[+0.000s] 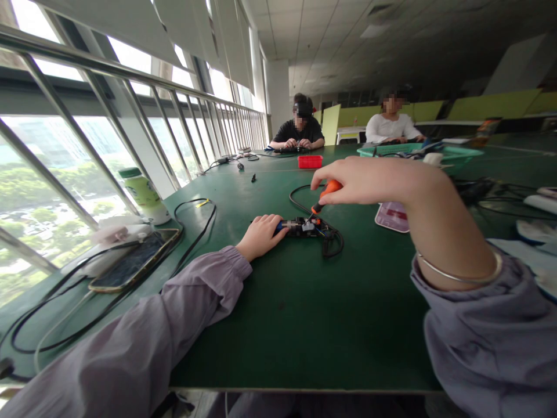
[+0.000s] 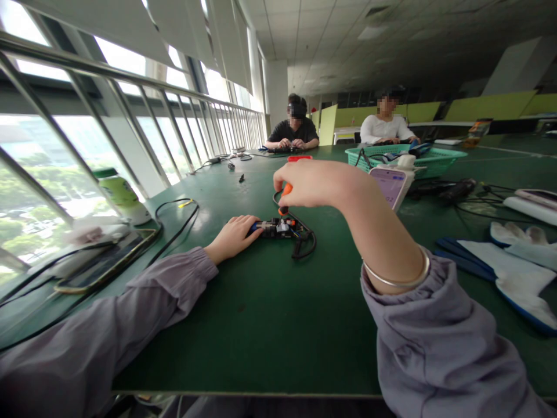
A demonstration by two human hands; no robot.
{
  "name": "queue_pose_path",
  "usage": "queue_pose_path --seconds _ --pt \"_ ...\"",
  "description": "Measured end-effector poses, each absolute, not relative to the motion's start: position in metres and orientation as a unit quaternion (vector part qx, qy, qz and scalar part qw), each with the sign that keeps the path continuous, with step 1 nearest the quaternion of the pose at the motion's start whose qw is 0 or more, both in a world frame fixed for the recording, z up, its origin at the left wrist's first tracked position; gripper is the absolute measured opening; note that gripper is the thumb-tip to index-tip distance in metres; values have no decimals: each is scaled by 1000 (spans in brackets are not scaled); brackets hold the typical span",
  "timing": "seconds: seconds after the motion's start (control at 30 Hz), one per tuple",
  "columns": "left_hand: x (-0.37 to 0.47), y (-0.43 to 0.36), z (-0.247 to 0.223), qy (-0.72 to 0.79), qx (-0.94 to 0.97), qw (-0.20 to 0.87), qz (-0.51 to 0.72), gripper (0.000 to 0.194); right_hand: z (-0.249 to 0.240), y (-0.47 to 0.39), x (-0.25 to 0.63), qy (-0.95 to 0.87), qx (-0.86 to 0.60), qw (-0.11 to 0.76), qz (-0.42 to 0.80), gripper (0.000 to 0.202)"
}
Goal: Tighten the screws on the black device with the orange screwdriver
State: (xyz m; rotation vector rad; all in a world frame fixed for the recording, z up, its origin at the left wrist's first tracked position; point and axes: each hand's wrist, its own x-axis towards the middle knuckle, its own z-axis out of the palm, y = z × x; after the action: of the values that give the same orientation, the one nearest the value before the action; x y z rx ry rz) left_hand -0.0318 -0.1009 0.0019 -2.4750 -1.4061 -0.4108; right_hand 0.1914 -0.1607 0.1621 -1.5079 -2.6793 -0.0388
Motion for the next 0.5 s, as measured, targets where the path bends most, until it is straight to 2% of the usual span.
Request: queue_pose_path --seconds 0.1,0.17,0.27,0.4,0.5 --pt "-32 -101 1 -485 -853 132 -143 36 162 -161 192 -876 -479 40 -38 28" --pt "-32 -101 1 -486 -853 130 -143 36 162 -162 191 -867 -498 19 -1 27" --pt "-32 -101 1 -487 -852 129 -143 36 161 -164 190 -850 -525 -3 52 35" --pt "-32 -100 0 -485 -852 131 -148 37 162 -161 192 -865 -501 32 -13 27" --pt "-32 -100 0 -484 -852 130 -151 37 162 -160 194 -870 -490 35 -43 30"
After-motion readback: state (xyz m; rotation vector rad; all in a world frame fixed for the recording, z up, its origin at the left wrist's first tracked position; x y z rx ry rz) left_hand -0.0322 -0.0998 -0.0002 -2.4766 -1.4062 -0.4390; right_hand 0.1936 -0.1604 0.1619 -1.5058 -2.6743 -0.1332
